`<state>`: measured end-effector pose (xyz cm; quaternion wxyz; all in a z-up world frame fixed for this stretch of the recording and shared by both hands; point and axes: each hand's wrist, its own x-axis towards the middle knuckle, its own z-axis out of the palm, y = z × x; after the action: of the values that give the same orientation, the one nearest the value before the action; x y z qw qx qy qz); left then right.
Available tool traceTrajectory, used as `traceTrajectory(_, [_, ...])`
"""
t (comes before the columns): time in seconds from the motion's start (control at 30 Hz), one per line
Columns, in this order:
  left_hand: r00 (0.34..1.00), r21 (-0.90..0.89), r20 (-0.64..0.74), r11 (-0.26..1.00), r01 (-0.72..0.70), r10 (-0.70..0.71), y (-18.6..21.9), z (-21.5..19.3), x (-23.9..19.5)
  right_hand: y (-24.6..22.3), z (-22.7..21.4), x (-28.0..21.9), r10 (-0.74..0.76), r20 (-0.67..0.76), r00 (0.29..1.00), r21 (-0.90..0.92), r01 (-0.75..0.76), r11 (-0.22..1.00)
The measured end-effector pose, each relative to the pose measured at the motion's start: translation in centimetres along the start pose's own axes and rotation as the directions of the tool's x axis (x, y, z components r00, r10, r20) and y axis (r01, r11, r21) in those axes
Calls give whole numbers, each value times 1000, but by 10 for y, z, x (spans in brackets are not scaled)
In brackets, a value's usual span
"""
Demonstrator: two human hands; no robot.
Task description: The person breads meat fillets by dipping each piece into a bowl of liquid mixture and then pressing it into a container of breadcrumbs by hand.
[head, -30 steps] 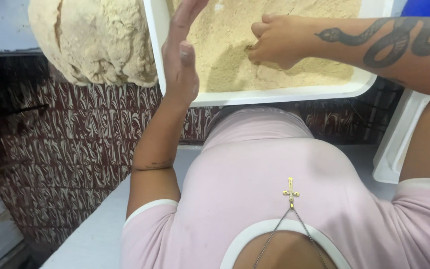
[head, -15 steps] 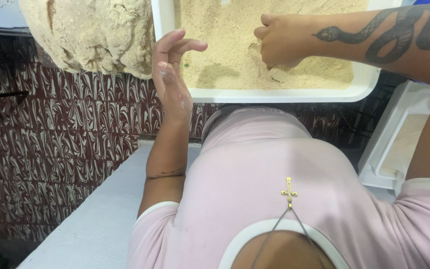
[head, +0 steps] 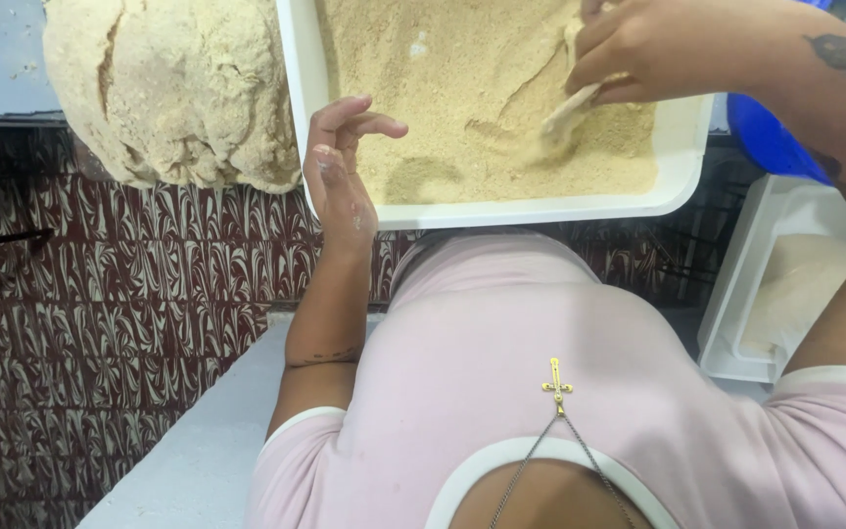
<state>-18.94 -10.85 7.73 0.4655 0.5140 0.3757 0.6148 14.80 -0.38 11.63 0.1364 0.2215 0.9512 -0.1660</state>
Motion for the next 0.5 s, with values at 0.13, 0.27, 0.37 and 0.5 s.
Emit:
traceTrajectory(0.13, [1000,-2,19,1000,11,-11,0,4,3,9,0,-48,144,-425,893,40,-141,989])
traceTrajectory(0.27, [998,16,57,1000,-10,9,0,8,8,-6,0,-67,211,-655,726,14,-267,964])
traceTrajectory(0.37, [997,15,81,1000,13,-14,-7,15,12,-29,-23,-50,154,-782,605,173,-26,985])
traceTrajectory(0.5, [952,406,276,883,-237,128,-8,44,41,-39,-33,-34,57,-836,546,119,79,990])
